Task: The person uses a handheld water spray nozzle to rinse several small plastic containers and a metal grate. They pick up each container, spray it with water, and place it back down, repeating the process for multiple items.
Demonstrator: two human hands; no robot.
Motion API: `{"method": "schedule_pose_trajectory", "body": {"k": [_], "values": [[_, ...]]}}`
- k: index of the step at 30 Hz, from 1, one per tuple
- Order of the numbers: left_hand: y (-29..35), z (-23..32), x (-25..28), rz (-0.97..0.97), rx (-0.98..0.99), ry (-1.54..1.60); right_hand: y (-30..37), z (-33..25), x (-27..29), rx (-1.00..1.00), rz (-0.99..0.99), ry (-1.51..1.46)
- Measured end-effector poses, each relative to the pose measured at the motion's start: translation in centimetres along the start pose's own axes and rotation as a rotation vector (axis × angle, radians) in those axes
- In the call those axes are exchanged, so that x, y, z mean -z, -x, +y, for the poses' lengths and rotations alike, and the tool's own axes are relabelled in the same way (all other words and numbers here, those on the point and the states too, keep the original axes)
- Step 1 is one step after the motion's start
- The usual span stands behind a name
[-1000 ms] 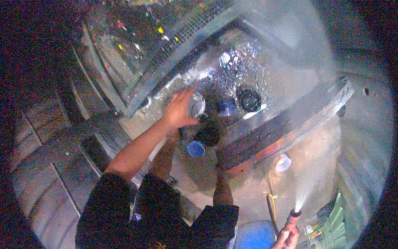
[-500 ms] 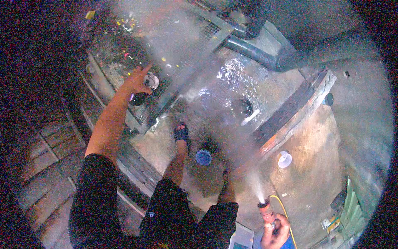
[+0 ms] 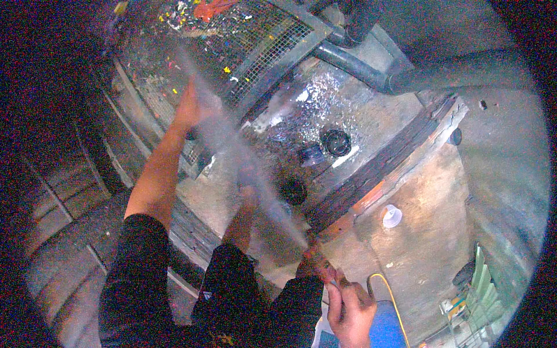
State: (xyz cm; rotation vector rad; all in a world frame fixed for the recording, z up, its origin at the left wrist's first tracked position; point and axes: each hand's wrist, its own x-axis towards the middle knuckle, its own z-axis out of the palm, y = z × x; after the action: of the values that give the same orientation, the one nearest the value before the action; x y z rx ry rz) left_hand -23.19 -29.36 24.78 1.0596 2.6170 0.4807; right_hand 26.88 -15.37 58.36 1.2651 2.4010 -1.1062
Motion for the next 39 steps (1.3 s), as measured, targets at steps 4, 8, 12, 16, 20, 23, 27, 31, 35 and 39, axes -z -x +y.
{"method": "schedule_pose_trajectory", "body": {"k": [4,8,12,16,20,23,27,31,35,39], "values": [[0.6,1.5,0.7,-0.136,0.050,-0.106,-2.2,-0.1,-0.4,0.087,-0.067,0.121],[0.2,-2.1,0.4,-0.107,0.019,-0.001,-4.6,-2.7,-1.3,0.099,-0.087,0.206],[0.6,-3.2,0.6,-0.146,-0.063,0.074,-5.9,-3.1,-2.4,0.228,-0.090,0.201],[1.7,-2.9,1.1,-0.179,0.105,-0.207,-7.4,-4.8,-3.8,0.282,-0.081,0.173],[1.1,-3.5,0.5,-0.248,0.172,-0.278,-8.8,-6.3,-5.2,0.333,-0.110,0.269],[1.2,-5.7,1.1,-0.238,0.172,-0.383,-10.2,-8.1,-6.2,0.378,-0.112,0.301],[2.0,-1.5,0.6,-0.244,0.220,-0.420,-12.3,-10.6,-6.2,0.381,-0.124,0.239],[2.1,-0.7,1.5,-0.276,0.292,-0.435,-14.2,-11.8,-7.9,0.331,-0.181,0.301],[2.7,-1.4,1.7,-0.294,0.281,-0.450,-15.5,-12.7,-8.6,0.347,-0.217,0.294],[2.8,-1.6,1.4,-0.302,0.243,-0.376,-16.0,-12.5,-9.1,0.306,-0.272,0.315]]}}
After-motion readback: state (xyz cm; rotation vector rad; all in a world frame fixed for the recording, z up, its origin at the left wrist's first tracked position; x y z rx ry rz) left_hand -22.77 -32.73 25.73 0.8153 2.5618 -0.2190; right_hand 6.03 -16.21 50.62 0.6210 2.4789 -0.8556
